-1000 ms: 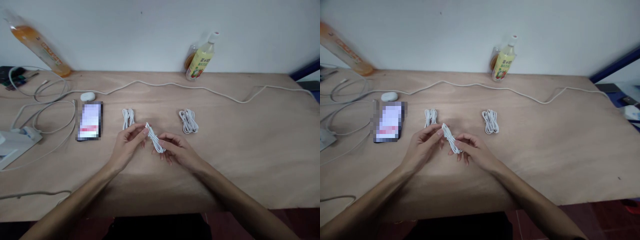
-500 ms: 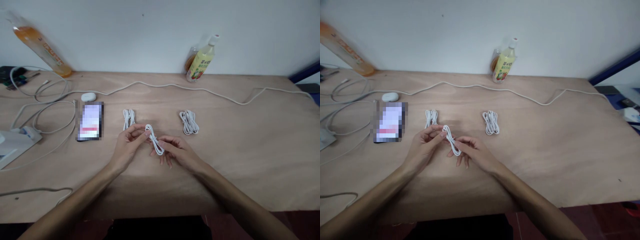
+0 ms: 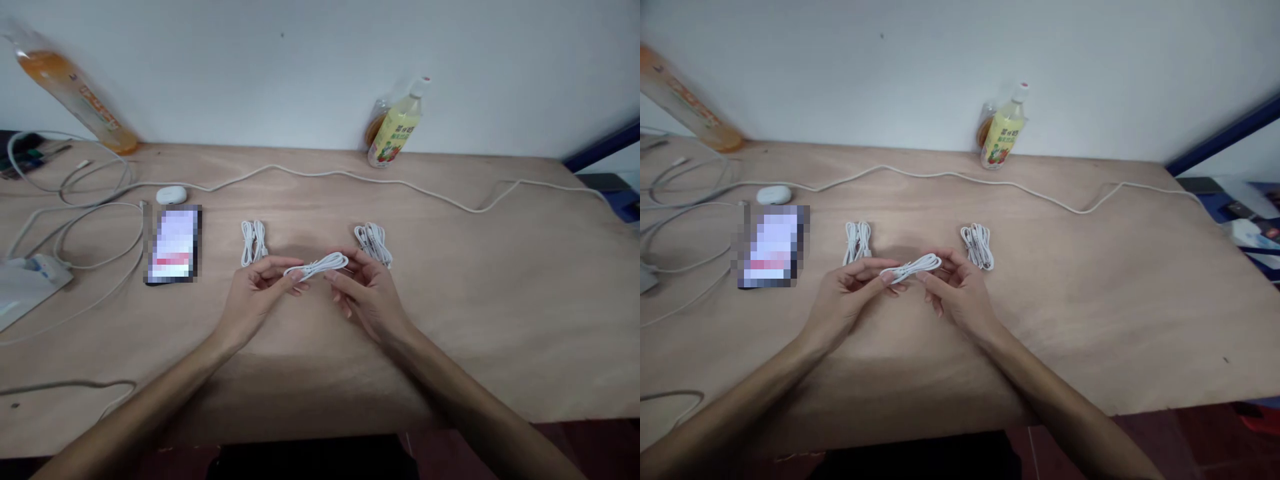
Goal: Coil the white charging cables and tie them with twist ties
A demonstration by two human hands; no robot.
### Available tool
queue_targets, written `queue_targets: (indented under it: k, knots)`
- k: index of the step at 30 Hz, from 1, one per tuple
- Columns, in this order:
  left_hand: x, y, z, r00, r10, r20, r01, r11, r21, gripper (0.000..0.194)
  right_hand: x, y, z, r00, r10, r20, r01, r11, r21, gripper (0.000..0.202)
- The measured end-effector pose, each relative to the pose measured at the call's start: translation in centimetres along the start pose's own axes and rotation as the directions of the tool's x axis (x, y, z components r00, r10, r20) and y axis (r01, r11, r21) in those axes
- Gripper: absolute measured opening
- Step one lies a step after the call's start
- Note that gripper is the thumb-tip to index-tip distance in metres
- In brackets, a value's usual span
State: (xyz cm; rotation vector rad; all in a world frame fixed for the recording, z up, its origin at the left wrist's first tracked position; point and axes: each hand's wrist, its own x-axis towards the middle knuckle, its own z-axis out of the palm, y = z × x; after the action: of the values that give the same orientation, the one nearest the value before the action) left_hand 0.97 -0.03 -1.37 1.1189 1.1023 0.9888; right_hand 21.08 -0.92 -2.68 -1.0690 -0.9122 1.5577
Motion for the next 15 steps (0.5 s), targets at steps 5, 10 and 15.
queue_targets:
  k: [5, 10, 15]
  knots:
    - [-0.01, 0.16, 0.15, 0.999, -0.039, 0.036, 0.039, 0.999, -0.003, 0.022, 0.04, 0.1, -0.13, 1.0, -0.017, -0.005, 0.017, 1.0, 0.009, 0.039]
    - [-0.13, -0.12, 0.28, 0.985, -0.096, 0.144, 0.105, 0.993, -0.05, 0.018, -0.11, -0.08, -0.11, 1.0, 0.016, 0.0, -0.016, 1.0, -0.004, 0.039]
    - [-0.18, -0.42, 0.29, 0.966, -0.15, 0.208, 0.174, 0.979, -0.102, 0.019, 0.02, -0.11, -0.01, 0.993, 0.111, -0.034, -0.11, 0.993, 0.031, 0.044]
